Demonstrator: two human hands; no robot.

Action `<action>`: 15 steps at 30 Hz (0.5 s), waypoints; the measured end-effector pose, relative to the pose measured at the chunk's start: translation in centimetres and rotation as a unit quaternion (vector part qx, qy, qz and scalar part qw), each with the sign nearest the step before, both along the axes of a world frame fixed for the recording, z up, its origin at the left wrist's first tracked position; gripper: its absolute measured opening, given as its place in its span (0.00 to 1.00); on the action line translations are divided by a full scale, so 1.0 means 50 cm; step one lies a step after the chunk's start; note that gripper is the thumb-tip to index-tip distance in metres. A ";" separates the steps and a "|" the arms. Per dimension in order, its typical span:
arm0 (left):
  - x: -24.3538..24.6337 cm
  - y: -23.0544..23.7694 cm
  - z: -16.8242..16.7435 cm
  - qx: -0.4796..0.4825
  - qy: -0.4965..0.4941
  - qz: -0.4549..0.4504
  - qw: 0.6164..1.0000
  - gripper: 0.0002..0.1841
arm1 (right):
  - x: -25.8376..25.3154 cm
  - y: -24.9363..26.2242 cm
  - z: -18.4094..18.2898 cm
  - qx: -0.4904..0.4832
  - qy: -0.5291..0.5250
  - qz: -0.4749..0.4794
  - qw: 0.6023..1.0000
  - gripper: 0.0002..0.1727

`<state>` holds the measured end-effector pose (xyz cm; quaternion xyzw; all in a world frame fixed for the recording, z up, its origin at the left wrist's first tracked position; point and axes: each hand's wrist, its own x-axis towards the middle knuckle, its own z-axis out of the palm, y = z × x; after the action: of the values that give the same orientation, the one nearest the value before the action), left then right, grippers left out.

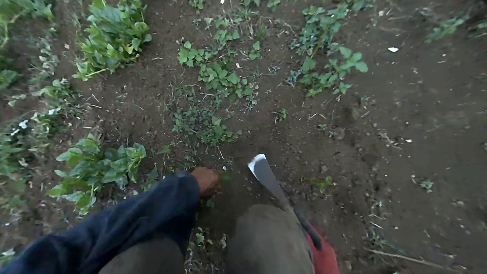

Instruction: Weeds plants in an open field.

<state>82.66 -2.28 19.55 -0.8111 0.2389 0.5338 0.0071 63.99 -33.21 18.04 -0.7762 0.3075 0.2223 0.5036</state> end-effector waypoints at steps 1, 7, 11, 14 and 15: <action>0.006 -0.012 -0.018 -0.022 -0.027 0.016 0.999 0.22 | 0.025 0.013 -0.023 0.010 0.004 -0.003 1.000 0.24; 0.136 0.037 -0.133 0.033 -0.176 0.063 0.982 0.31 | 0.214 0.133 -0.160 0.017 0.006 0.044 0.999 0.24; 0.201 0.137 -0.150 0.055 -0.282 0.084 0.954 0.32 | 0.112 0.118 -0.082 0.022 0.001 0.092 0.996 0.23; 0.219 0.165 -0.142 0.023 -0.278 0.087 0.956 0.17 | 0.182 0.215 -0.138 0.069 0.034 0.016 0.997 0.23; 0.230 0.168 -0.135 0.018 -0.274 0.098 0.956 0.16 | 0.214 0.244 -0.159 0.077 0.040 0.004 0.996 0.23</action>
<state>94.18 6.13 12.80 -0.9455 0.1375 0.2931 0.0347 74.69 -21.02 10.07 -0.7269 0.3060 0.2784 0.5481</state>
